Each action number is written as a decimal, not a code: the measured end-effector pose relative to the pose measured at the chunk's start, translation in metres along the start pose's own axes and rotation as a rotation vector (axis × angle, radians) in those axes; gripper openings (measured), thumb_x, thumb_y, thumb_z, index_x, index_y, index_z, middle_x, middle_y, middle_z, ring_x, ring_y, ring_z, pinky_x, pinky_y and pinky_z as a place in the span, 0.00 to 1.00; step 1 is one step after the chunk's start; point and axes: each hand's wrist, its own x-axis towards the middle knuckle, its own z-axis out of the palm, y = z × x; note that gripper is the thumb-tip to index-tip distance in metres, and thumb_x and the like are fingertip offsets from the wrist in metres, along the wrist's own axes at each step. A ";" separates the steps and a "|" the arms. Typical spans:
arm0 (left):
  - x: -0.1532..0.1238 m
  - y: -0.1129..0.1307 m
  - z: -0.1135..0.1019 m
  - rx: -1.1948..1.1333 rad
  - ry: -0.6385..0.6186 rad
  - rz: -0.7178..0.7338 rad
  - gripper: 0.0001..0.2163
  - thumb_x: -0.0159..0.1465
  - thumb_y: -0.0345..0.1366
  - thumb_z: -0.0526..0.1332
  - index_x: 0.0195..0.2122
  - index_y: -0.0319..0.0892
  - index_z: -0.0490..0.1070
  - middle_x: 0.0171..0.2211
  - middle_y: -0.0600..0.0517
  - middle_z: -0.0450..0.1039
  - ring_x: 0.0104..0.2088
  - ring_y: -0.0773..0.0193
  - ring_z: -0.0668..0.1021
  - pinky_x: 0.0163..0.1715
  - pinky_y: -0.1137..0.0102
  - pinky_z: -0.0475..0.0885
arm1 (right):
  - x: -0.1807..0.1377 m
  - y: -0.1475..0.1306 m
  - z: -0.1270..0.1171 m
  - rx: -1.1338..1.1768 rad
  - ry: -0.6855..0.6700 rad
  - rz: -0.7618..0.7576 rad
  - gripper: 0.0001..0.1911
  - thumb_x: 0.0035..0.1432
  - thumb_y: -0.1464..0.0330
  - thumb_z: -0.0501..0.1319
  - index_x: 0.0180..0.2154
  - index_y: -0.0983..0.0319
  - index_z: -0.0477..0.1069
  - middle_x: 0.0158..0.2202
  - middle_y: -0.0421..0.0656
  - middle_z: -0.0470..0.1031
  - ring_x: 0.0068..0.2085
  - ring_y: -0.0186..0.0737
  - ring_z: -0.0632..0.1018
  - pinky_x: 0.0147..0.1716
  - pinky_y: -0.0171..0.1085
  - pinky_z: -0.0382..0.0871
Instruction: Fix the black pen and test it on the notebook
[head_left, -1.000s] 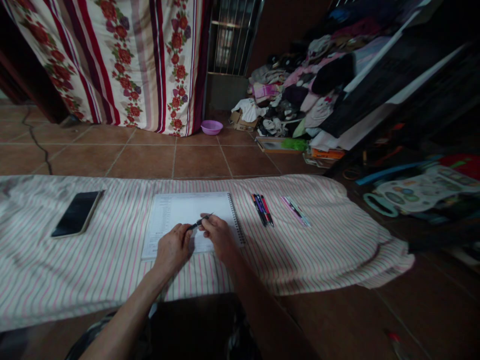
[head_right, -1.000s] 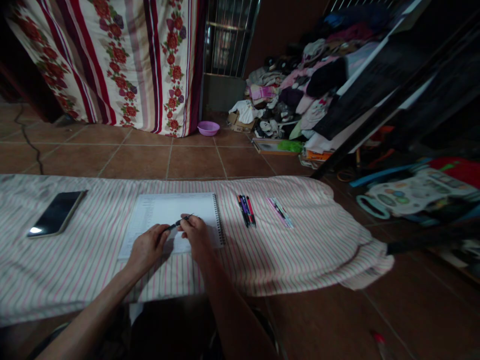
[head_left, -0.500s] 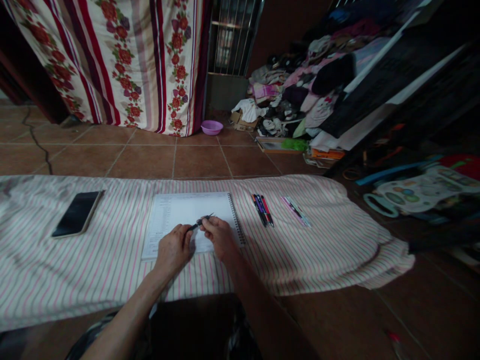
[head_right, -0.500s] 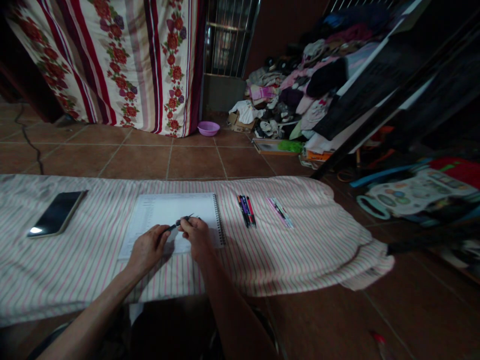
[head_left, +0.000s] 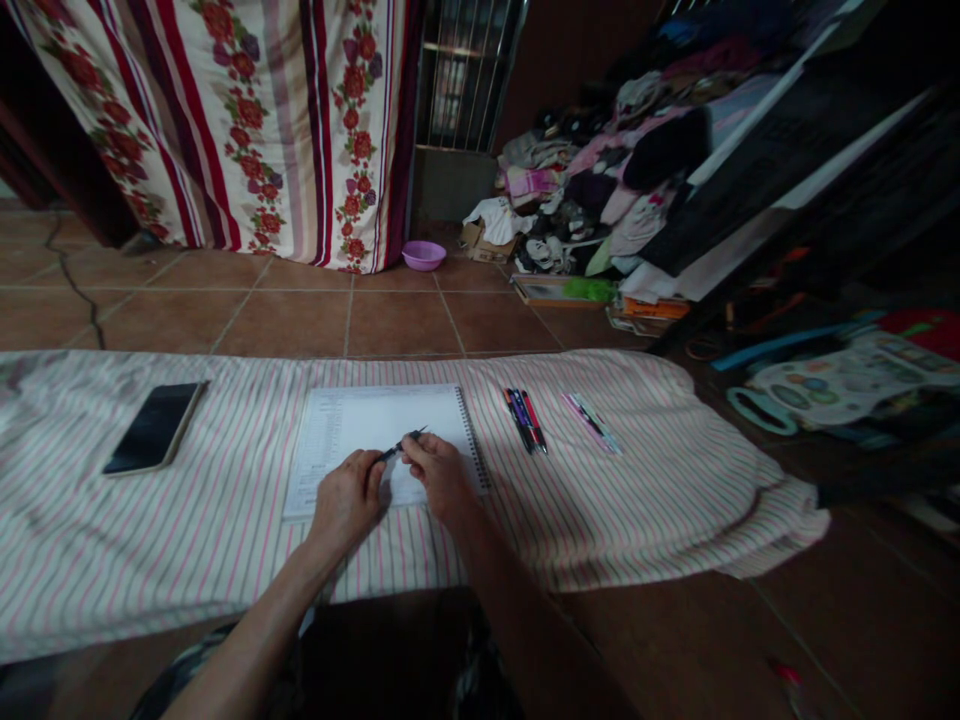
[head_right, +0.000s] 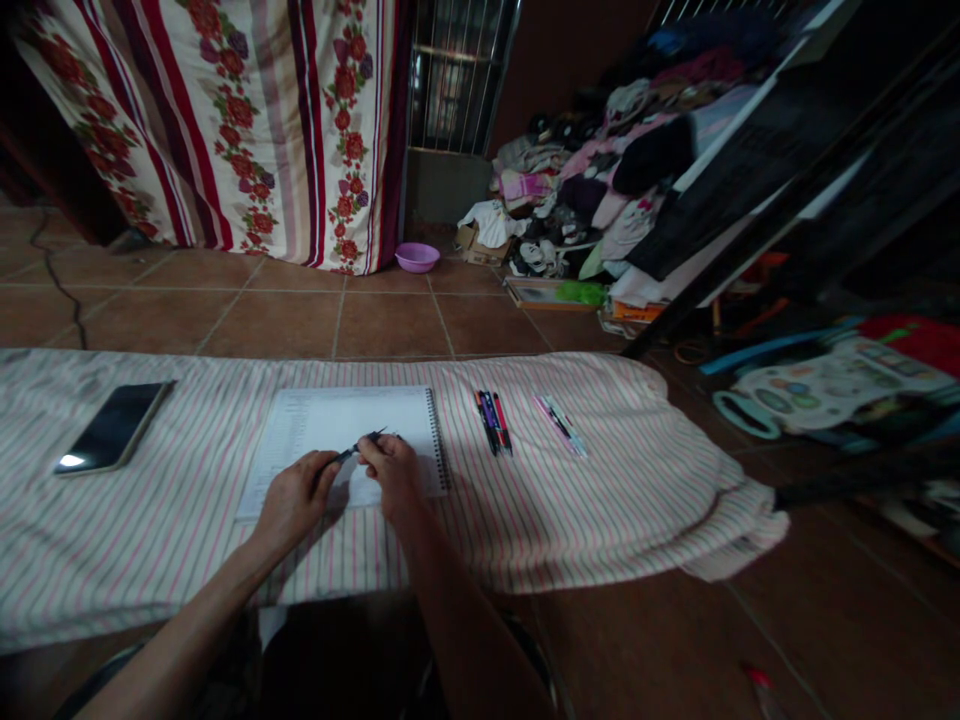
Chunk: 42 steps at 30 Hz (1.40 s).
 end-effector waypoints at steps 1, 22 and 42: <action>0.000 0.000 0.000 -0.003 0.001 -0.001 0.13 0.65 0.33 0.48 0.42 0.36 0.70 0.37 0.45 0.76 0.37 0.58 0.77 0.37 0.66 0.69 | 0.000 0.000 -0.001 -0.003 0.004 -0.006 0.12 0.40 0.62 0.67 0.22 0.63 0.68 0.19 0.35 0.67 0.22 0.28 0.65 0.24 0.31 0.54; 0.000 -0.004 0.001 -0.031 0.019 -0.023 0.14 0.64 0.34 0.48 0.41 0.37 0.71 0.36 0.45 0.76 0.36 0.57 0.77 0.37 0.65 0.69 | 0.001 -0.002 -0.004 0.061 -0.040 0.001 0.11 0.39 0.63 0.67 0.26 0.62 0.72 0.24 0.37 0.70 0.27 0.31 0.69 0.27 0.32 0.58; 0.000 0.000 -0.002 0.006 0.000 -0.070 0.13 0.65 0.34 0.48 0.41 0.40 0.71 0.37 0.47 0.76 0.37 0.59 0.78 0.37 0.68 0.69 | -0.001 -0.004 -0.003 0.086 -0.003 0.028 0.16 0.40 0.63 0.66 0.35 0.60 0.73 0.36 0.43 0.77 0.32 0.34 0.74 0.27 0.31 0.60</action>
